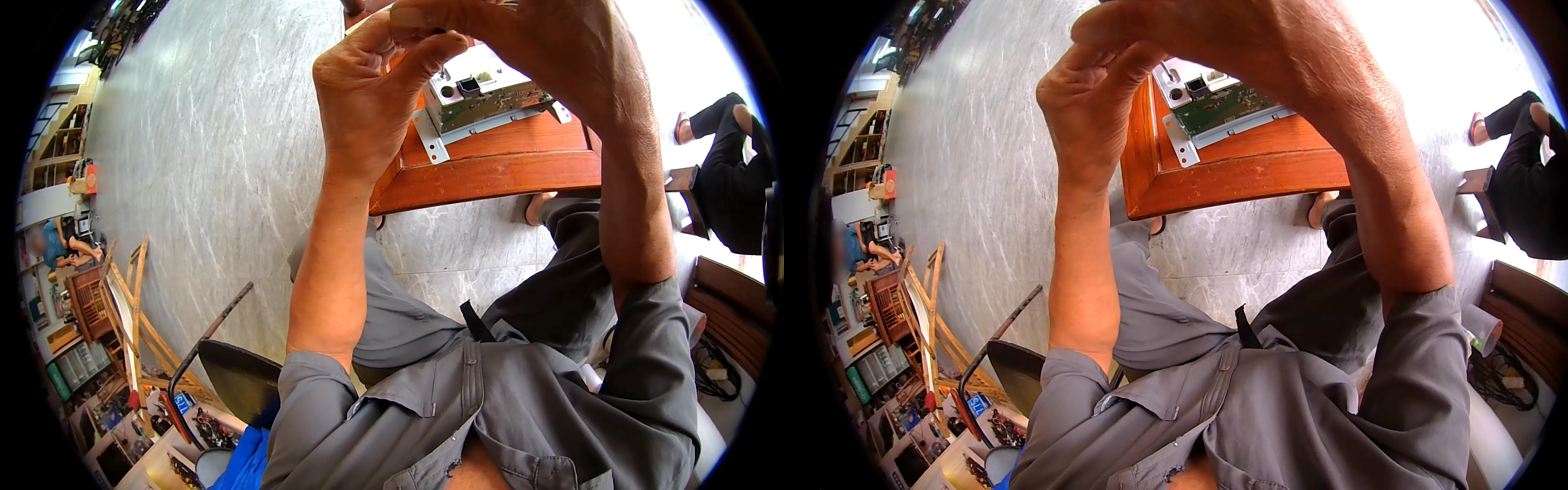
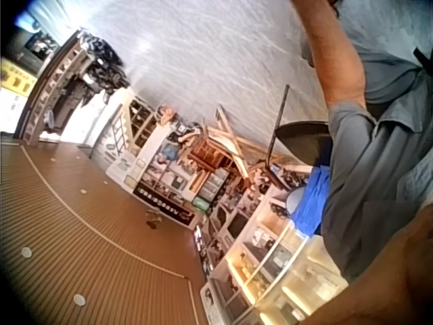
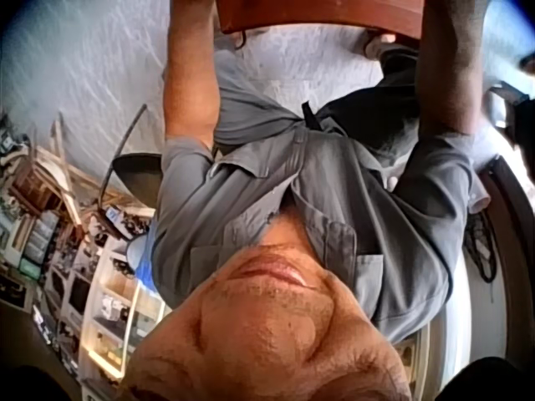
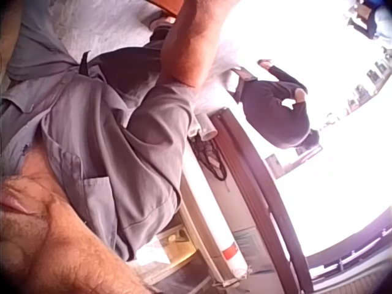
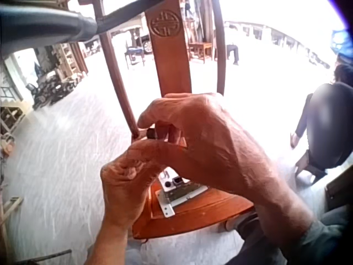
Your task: The person disassembles a white electronic control unit on a wooden table, using a screwdriver to remove screws and separate the casing. They manipulate the internal circuit board and components, occasionally placing screws on a clear plastic tray.
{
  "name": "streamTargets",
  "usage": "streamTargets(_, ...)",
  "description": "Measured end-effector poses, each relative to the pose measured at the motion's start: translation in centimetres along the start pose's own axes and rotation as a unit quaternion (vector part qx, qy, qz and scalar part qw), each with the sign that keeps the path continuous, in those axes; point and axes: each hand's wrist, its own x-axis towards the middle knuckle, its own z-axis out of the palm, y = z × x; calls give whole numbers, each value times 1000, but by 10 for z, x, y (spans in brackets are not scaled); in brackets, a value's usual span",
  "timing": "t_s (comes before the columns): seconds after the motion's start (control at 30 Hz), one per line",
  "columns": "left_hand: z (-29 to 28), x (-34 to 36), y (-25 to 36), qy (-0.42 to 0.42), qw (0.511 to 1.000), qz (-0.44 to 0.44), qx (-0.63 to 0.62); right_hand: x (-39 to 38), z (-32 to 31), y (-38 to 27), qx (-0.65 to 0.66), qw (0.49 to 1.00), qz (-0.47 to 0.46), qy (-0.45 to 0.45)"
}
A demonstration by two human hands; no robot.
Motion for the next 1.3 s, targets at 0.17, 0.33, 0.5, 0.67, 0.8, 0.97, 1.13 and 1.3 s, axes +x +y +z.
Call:
streamTargets(0.17, 6, 3, 8, 8, 992, -94, -87, 3, -4, -3, -10, 998, 52, -24)
streamTargets(0.33, -4, 5, 4, -61, 998, -12, 1, 0, 1, 15, 51, 998, 33, -17)
streamTargets(0.5, -5, -1, 0, -21, 1000, -10, 16, 2, 1, 19, 2, 999, -25, -42)
streamTargets(0.67, 1, 1, 2, -5, 1000, 7, 8, 0, 2, 14, 30, 998, 34, -33)
streamTargets(0.8, -1, 2, 0, -18, 1000, -8, -19, 2, -7, -3, 17, 997, 60, -36)
streamTargets(0.97, -3, 1, 1, -25, 999, -27, -12, -1, 0, 17, 75, 996, 36, -29)
streamTargets(1.13, -5, -2, 1, -24, 1000, -8, -1, -1, 2, 23, 34, 998, -18, -44)
streamTargets(1.3, 2, -2, 3, 8, 1000, -11, 1, 6, -17, -10, 53, 994, 61, -72)
